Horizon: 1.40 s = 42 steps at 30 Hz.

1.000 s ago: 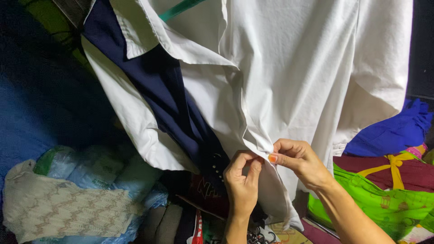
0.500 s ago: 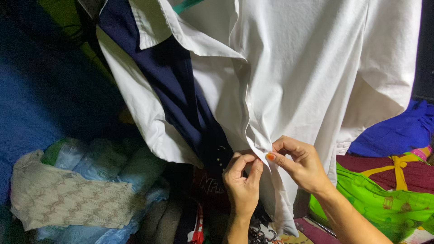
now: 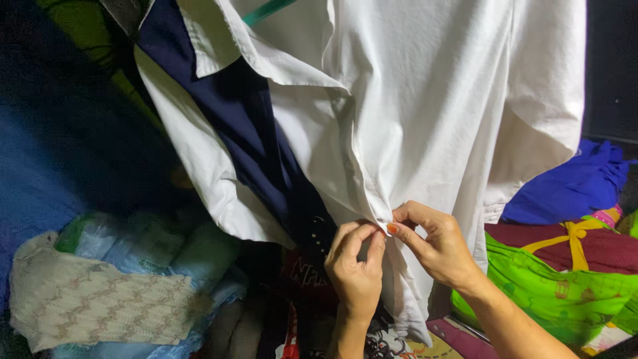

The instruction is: The person buttons a white and navy shirt, places it on a hanger, and hangs it in a closet. They then pick up a purple dress, place it on a hanger, and hang it in the closet. Finally, they pick up a navy blue dress and place it on a hanger.

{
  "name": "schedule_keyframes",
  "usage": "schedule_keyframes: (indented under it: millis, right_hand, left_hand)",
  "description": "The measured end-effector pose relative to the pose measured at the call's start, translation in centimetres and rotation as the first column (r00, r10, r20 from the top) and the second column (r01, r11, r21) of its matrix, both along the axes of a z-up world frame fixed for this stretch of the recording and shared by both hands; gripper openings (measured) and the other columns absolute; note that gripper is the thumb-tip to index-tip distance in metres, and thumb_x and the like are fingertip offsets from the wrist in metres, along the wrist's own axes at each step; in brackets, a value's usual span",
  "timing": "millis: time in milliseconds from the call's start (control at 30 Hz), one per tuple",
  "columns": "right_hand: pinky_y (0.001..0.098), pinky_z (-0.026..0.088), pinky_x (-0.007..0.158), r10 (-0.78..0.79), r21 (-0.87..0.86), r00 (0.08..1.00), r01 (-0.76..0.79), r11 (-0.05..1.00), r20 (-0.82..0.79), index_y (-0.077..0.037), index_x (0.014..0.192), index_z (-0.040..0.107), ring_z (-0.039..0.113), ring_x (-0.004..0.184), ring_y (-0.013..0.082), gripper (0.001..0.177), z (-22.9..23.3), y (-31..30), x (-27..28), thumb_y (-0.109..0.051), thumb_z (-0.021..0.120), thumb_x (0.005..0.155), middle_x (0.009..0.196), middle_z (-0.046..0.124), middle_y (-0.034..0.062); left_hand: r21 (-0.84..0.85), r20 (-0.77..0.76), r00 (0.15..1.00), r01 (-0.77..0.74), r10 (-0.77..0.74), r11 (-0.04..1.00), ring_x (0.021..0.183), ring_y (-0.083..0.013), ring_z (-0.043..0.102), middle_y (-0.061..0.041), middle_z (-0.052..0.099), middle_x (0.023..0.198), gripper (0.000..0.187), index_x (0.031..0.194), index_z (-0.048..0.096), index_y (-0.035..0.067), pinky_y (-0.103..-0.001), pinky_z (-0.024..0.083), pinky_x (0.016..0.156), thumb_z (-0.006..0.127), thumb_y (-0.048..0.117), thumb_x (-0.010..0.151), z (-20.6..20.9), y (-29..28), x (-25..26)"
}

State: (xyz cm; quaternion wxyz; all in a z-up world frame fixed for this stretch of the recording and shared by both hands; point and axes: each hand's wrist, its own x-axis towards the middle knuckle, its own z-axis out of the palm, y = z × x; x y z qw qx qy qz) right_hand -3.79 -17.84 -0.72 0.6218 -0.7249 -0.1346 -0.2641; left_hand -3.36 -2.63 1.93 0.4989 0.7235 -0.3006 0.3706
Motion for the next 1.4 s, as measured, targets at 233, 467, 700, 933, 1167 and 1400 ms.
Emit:
schedule_keyframes:
  millis: [233, 467, 700, 933, 1167, 1400]
  right_hand:
    - [0.0255, 0.050, 0.070, -0.058, -0.091, 0.994, 0.049, 0.995, -0.098, 0.003, 0.091, 0.072, 0.059, 0.075, 0.0087, 0.014, 1.5, 0.2, -0.6, -0.011, 0.071, 0.091, 0.075, 0.070, 0.0027]
    - [0.0231, 0.044, 0.067, 0.228, 0.171, 0.968, -0.209, 0.963, -0.106, 0.000, 0.090, 0.065, 0.050, 0.075, 0.0055, 0.019, -2.0, 0.6, 1.7, -0.013, 0.064, 0.102, 0.077, 0.058, -0.0034]
    - [0.0240, 0.046, 0.067, 0.283, 0.383, 0.948, -0.209, 0.900, -0.146, 0.000, 0.095, 0.067, 0.055, 0.076, 0.0064, 0.017, -3.7, 1.2, 2.9, -0.016, 0.063, 0.101, 0.081, 0.064, -0.0023]
    - [0.0264, 0.051, 0.085, 0.165, 0.240, 0.986, -0.157, 0.958, -0.015, -0.001, 0.107, 0.070, 0.063, 0.093, 0.0091, 0.013, -6.6, 0.6, 2.5, -0.010, 0.067, 0.097, 0.100, 0.070, 0.0026]
    - [0.0304, 0.046, 0.071, -0.358, -0.144, 0.930, 0.366, 0.919, 0.082, -0.013, 0.112, 0.067, 0.056, 0.091, 0.0182, 0.054, -10.6, 4.2, 0.3, -0.011, 0.089, 0.063, 0.105, 0.061, 0.0053]
    - [0.0338, 0.047, 0.073, -0.505, -0.107, 0.852, 0.519, 0.848, 0.135, -0.010, 0.128, 0.060, 0.053, 0.098, 0.0230, 0.071, -11.5, 6.7, -0.7, -0.012, 0.091, 0.064, 0.117, 0.055, 0.0102]
  left_hand:
    - [0.164, 0.349, 0.924, -0.224, 0.157, 0.961, 0.087, -0.0262, 0.070, -0.010, 0.069, 0.101, 0.017, 0.104, 0.069, 0.000, -0.035, 0.058, 0.075, 0.077, -0.004, 0.089, -0.3, 0.1, -0.3]
    - [-0.219, -0.121, 0.986, 0.085, -0.113, 0.972, 0.090, -0.0210, 0.068, -0.009, 0.067, 0.105, 0.011, 0.107, 0.069, 0.000, -0.032, 0.058, 0.079, 0.072, 0.000, 0.096, -3.6, 0.1, 0.3]
    - [-0.204, -0.383, 0.891, 0.177, -0.245, 0.963, 0.092, -0.0173, 0.069, -0.008, 0.067, 0.104, 0.039, 0.116, 0.055, 0.002, -0.032, 0.058, 0.081, 0.073, -0.005, 0.082, -5.1, 0.6, 0.8]
    - [-0.193, -0.444, 0.857, 0.193, -0.262, 0.962, 0.085, -0.0165, 0.070, -0.009, 0.074, 0.097, 0.026, 0.115, 0.063, -0.001, -0.030, 0.057, 0.078, 0.064, -0.009, 0.091, -8.4, 3.0, 2.1]
    - [-0.078, -0.453, 0.859, 0.228, -0.238, 0.971, 0.087, -0.0127, 0.069, -0.008, 0.071, 0.098, 0.035, 0.117, 0.061, 0.000, -0.027, 0.055, 0.079, 0.069, -0.009, 0.084, -10.2, 4.4, 1.6]
    - [-0.292, -0.524, 0.755, 0.274, -0.393, 0.916, 0.082, -0.0128, 0.062, -0.005, 0.065, 0.095, 0.037, 0.127, 0.052, 0.000, -0.027, 0.052, 0.072, 0.062, -0.005, 0.092, -13.6, 6.0, 1.3]
